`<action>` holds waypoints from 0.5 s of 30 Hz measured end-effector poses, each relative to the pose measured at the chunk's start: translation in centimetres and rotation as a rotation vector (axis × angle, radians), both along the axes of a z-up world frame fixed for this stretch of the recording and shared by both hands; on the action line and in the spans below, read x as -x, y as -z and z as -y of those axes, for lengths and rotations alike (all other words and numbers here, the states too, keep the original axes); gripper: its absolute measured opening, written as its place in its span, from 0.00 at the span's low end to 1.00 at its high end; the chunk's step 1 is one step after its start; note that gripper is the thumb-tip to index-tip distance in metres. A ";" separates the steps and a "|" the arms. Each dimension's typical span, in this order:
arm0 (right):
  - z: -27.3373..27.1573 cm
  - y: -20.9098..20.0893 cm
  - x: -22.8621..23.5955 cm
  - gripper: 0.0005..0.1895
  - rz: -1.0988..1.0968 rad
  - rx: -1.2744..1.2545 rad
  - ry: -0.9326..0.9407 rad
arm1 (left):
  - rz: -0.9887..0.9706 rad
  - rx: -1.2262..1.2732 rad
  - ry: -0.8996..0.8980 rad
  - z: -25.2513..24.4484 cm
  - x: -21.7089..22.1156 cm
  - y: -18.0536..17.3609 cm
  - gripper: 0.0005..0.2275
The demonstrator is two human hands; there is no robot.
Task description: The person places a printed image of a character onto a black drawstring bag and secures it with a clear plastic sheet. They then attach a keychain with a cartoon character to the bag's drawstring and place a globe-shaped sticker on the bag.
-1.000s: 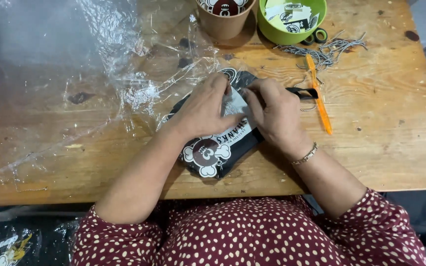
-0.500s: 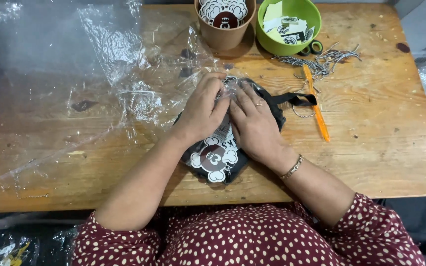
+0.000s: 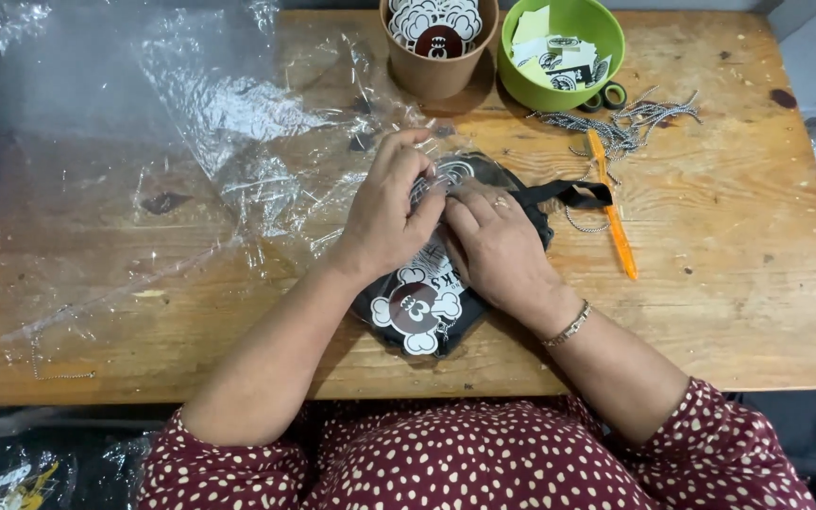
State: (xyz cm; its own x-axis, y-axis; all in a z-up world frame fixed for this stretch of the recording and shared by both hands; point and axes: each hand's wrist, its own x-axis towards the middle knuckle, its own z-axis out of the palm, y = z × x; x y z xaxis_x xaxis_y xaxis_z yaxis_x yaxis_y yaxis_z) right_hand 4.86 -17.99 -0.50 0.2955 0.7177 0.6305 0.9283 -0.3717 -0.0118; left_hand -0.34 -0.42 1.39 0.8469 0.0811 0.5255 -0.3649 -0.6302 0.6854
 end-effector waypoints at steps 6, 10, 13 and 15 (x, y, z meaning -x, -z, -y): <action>2.3 -0.2 0.3 0.12 -0.049 0.015 0.005 | 0.066 -0.124 -0.034 0.1 0.1 0.0 0.06; 2.8 0.7 -0.1 0.10 -0.097 0.041 -0.024 | 0.031 -0.094 0.022 0.7 0.5 -1.4 0.12; 2.9 -0.9 0.8 0.13 -0.183 0.046 -0.051 | 0.067 -0.019 0.074 0.7 0.3 -0.5 0.22; 3.1 -2.9 1.3 0.17 -0.268 0.029 -0.078 | 0.042 0.022 0.097 0.2 0.2 -0.6 0.18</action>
